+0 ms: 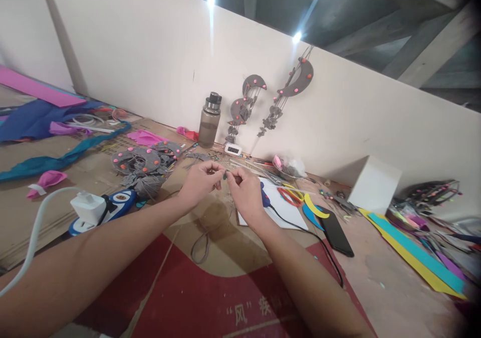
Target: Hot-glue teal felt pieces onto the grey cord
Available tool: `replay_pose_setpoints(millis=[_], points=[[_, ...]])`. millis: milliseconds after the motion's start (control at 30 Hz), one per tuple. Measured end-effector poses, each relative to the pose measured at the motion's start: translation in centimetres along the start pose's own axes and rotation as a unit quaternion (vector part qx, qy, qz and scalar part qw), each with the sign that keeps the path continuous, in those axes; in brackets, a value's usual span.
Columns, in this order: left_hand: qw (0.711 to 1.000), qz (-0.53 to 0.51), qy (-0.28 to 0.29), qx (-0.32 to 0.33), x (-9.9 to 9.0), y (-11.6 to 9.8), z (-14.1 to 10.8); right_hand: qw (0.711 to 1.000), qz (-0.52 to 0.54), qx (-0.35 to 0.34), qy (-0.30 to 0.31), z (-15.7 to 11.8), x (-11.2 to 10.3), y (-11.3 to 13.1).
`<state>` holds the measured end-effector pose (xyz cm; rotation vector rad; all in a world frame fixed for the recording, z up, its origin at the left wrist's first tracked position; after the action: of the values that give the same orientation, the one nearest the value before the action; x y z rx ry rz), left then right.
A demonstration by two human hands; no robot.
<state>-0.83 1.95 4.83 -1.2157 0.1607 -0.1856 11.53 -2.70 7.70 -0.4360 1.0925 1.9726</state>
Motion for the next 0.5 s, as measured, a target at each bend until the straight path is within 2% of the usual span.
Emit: replay_pose_setpoints(millis=[267, 400, 500], points=[[0.999, -0.031, 0.016, -0.016, 0.08, 0.00, -0.06, 0.999, 0.025, 0.024, 0.003, 0.09, 0.07, -0.27], [0.998, -0.052, 0.019, -0.013, 0.09, 0.11, -0.01, 0.997, 0.055, 0.060, 0.011, 0.06, 0.17, -0.51], [0.997, -0.069, 0.015, -0.016, 0.15, 0.30, 0.02, 0.992, 0.087, 0.091, -0.004, 0.01, 0.24, -0.81]])
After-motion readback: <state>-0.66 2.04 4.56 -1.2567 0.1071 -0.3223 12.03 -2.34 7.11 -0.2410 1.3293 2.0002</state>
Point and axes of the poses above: each hand's wrist, its own z-axis towards the middle knuckle, its own x-axis out of the palm, y = z × x, the point moved 3 cm from there along z, towards the middle knuckle, and after that the axes turned 2 degrees about x, right-handed, at the moved point
